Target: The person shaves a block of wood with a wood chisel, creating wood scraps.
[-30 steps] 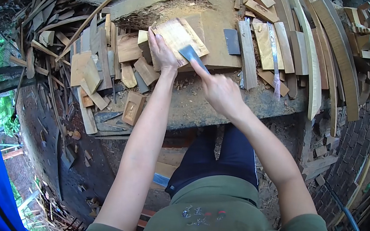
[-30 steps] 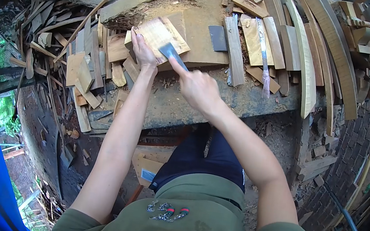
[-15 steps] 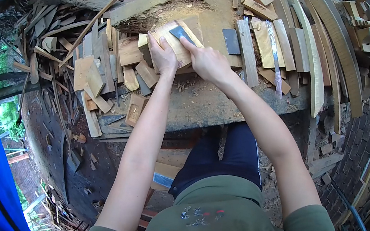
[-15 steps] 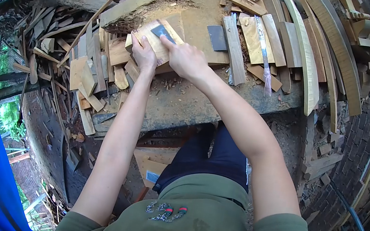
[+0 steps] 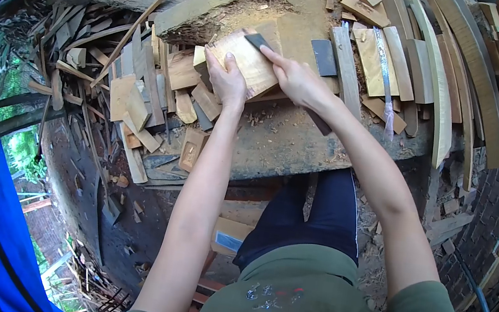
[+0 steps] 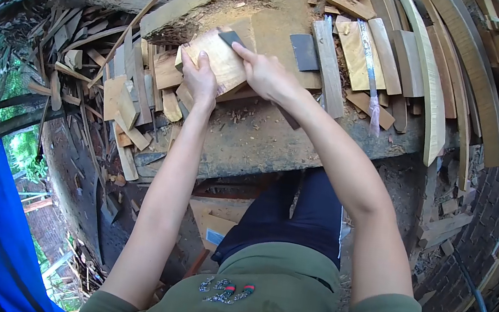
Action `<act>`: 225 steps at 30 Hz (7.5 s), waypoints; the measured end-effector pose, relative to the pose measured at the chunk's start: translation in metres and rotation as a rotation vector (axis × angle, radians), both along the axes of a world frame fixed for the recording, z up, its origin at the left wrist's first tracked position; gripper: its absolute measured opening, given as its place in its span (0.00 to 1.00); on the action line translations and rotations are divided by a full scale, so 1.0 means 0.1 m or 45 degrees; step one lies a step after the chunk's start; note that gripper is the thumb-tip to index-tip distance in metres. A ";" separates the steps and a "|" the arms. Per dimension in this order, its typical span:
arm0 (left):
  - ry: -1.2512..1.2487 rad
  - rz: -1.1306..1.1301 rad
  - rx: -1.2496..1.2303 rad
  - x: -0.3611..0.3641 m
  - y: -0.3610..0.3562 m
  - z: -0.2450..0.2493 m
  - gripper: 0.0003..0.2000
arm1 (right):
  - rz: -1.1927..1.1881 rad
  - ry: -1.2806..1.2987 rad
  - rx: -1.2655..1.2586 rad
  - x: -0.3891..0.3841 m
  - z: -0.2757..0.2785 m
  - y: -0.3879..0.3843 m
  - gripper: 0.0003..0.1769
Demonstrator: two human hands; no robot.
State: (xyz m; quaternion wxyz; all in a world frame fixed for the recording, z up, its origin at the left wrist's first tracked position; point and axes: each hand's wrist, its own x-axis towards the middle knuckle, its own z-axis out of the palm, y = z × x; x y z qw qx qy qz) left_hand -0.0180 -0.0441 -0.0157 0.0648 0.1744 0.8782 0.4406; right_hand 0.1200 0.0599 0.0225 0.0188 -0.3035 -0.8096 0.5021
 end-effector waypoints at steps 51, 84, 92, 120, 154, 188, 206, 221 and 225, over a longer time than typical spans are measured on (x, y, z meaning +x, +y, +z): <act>-0.179 0.032 0.542 -0.06 0.04 -0.19 0.26 | 0.160 -0.120 0.481 0.00 0.14 -0.25 0.27; -0.031 0.060 0.414 0.01 0.02 -0.08 0.26 | 0.271 -0.319 0.525 0.65 0.33 -0.62 0.31; -0.109 0.003 0.512 0.00 0.04 -0.09 0.26 | 0.086 0.009 0.623 -0.23 0.06 -0.35 0.29; -0.119 0.015 0.482 -0.05 0.02 -0.14 0.26 | 0.070 -0.156 0.428 0.23 0.11 -0.40 0.29; -0.109 0.022 0.592 -0.04 0.03 -0.22 0.26 | 0.280 -0.211 0.565 0.71 0.27 -0.54 0.31; -0.120 0.006 0.508 -0.09 0.01 -0.25 0.25 | 0.224 -0.302 0.397 0.35 0.39 -0.56 0.29; -0.207 0.017 0.540 -0.05 0.01 -0.21 0.26 | 0.201 -0.342 0.427 0.14 0.41 -0.44 0.30; -0.262 -0.009 0.538 -0.01 0.01 -0.12 0.27 | 0.175 -0.226 0.497 -0.03 0.28 -0.37 0.32; -0.080 -0.054 0.392 -0.06 -0.02 -0.14 0.27 | 0.098 -0.063 0.544 -0.34 0.00 -0.30 0.34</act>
